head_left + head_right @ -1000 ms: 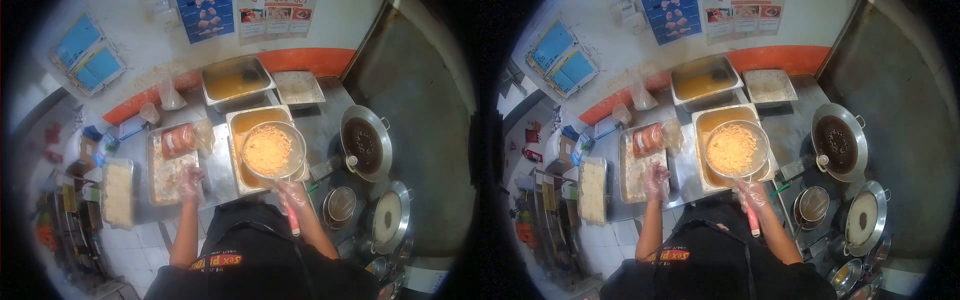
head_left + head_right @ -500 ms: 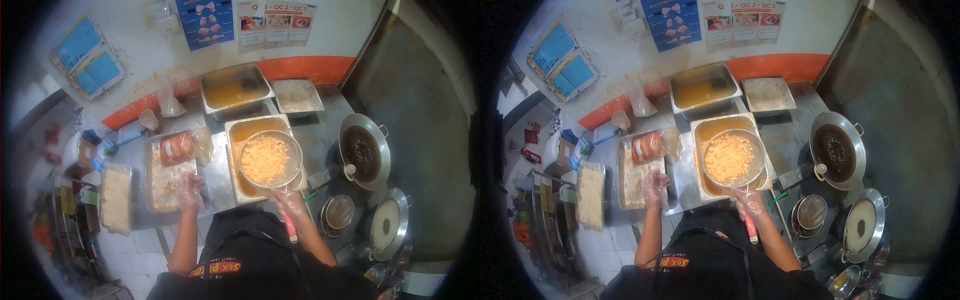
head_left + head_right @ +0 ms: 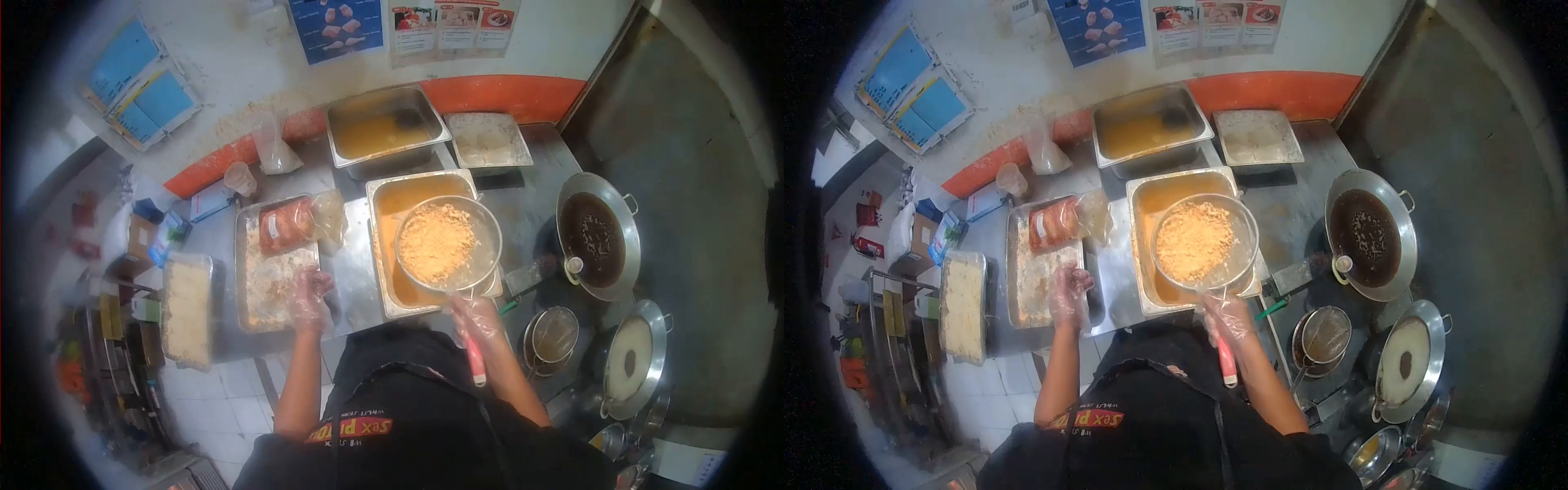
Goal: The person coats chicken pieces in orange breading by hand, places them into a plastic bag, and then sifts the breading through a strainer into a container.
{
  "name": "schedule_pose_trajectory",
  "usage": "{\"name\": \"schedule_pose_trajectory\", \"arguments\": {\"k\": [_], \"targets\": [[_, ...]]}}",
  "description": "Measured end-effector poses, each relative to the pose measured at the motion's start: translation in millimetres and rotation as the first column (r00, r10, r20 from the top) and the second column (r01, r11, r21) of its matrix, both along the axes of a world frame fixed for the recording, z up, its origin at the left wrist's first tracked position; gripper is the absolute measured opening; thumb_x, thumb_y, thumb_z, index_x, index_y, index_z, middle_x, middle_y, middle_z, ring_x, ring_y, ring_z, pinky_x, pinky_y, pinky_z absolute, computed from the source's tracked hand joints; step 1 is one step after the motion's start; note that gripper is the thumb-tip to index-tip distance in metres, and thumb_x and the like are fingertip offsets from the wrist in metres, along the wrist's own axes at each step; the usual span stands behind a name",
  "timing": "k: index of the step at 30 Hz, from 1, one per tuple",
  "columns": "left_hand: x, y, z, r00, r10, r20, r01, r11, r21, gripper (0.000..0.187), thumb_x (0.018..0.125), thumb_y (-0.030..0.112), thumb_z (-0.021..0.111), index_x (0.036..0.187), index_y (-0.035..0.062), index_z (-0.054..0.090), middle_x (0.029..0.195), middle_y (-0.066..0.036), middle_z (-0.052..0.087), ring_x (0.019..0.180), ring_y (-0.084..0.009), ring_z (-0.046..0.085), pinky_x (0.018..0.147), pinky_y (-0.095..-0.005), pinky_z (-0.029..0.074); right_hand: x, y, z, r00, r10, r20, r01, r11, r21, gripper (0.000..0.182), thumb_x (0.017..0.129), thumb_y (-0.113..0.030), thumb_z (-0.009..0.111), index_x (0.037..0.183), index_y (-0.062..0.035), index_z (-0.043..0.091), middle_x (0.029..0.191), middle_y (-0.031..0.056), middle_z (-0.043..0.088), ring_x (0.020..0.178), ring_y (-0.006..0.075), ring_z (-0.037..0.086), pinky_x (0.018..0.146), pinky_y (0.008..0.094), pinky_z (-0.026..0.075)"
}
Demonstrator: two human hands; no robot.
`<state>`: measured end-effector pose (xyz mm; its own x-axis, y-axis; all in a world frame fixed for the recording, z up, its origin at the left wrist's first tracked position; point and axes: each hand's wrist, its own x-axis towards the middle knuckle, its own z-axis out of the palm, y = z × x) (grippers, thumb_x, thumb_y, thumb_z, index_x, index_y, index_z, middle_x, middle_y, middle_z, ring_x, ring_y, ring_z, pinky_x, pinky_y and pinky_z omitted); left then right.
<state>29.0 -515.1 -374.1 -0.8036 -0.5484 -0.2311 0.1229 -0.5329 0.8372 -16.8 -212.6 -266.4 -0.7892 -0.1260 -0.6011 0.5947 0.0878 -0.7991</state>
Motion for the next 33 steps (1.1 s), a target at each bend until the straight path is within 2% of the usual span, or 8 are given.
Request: {"name": "schedule_pose_trajectory", "arguments": {"k": [2,6,10,14,18,22,30,33], "targets": [[0,1,-8,0.999,0.037,-0.018,-0.036,0.998,0.051,0.037,0.094,0.033,0.053,0.109,-0.0002,0.056,0.082,-0.008,0.057,0.078,-0.0208,0.058,0.073,-0.0349,0.050,-14,-17,15,0.995,-0.012,0.102,0.013,1.000,-0.007,0.020,0.089,-0.025,0.063,0.081,-0.0071,0.059,0.057,-0.0035,0.048,0.042,0.0059,0.040,0.038,0.0221,0.031],[-8,7,10,0.998,0.059,0.021,-0.058,0.998,-0.037,0.038,0.094,0.035,0.053,0.109,-0.0008,0.055,0.082,-0.007,0.056,0.077,-0.0208,0.058,0.073,-0.0353,0.050,-15,-8,-13,0.994,0.018,-0.110,-0.026,0.997,-0.079,0.024,0.090,-0.029,0.063,0.083,-0.0065,0.060,0.057,-0.0037,0.047,0.042,0.0063,0.040,0.036,0.0239,0.030],[4,9,2,1.000,0.016,-0.007,-0.015,0.999,0.051,0.037,0.093,0.034,0.054,0.107,-0.0005,0.056,0.081,-0.007,0.057,0.079,-0.0204,0.058,0.073,-0.0361,0.050,-13,-11,-2,1.000,-0.015,-0.008,0.015,1.000,0.002,0.021,0.090,-0.026,0.062,0.079,-0.0083,0.058,0.055,-0.0041,0.046,0.042,0.0063,0.039,0.037,0.0224,0.029],[-4,6,6,0.999,0.038,0.009,-0.038,0.999,0.006,0.037,0.094,0.034,0.054,0.106,-0.0008,0.056,0.082,-0.007,0.057,0.080,-0.0200,0.057,0.074,-0.0358,0.050,-19,-2,-10,0.992,0.064,-0.107,-0.079,0.987,-0.141,0.025,0.089,-0.031,0.064,0.079,-0.0086,0.059,0.055,-0.0035,0.046,0.041,0.0071,0.040,0.036,0.0226,0.029],[5,11,5,0.999,0.048,-0.007,-0.048,0.998,0.031,0.034,0.094,0.033,0.054,0.105,0.0008,0.057,0.082,-0.007,0.057,0.080,-0.0188,0.057,0.075,-0.0353,0.050,-17,-6,-30,0.998,0.013,-0.059,-0.009,0.997,0.073,0.024,0.089,-0.028,0.063,0.075,-0.0090,0.058,0.054,-0.0035,0.046,0.039,0.0083,0.040,0.035,0.0229,0.029],[-5,3,6,0.999,0.041,-0.011,-0.041,0.999,-0.013,0.034,0.094,0.034,0.053,0.104,0.0017,0.058,0.082,-0.006,0.057,0.080,-0.0181,0.057,0.076,-0.0351,0.049,-12,-2,3,0.997,0.056,-0.044,-0.059,0.995,-0.085,0.028,0.087,-0.031,0.065,0.073,-0.0080,0.058,0.054,-0.0034,0.046,0.040,0.0078,0.040,0.037,0.0234,0.030],[-3,3,-3,0.999,0.037,-0.001,-0.037,0.999,0.000,0.037,0.094,0.035,0.052,0.106,-0.0002,0.058,0.081,-0.007,0.058,0.080,-0.0202,0.059,0.077,-0.0356,0.050,-10,-3,14,0.999,0.045,0.000,-0.045,0.998,-0.037,0.024,0.089,-0.029,0.063,0.083,-0.0057,0.060,0.057,-0.0029,0.048,0.042,0.0070,0.042,0.038,0.0232,0.031],[3,12,1,0.999,0.040,-0.006,-0.039,0.999,0.022,0.039,0.095,0.035,0.051,0.109,-0.0014,0.056,0.081,-0.008,0.058,0.081,-0.0206,0.060,0.078,-0.0365,0.051,-32,-22,-8,0.998,0.022,0.064,-0.018,0.998,-0.062,0.026,0.089,-0.026,0.063,0.100,-0.0033,0.060,0.055,-0.0027,0.047,0.039,0.0062,0.040,0.034,0.0232,0.030]]}}
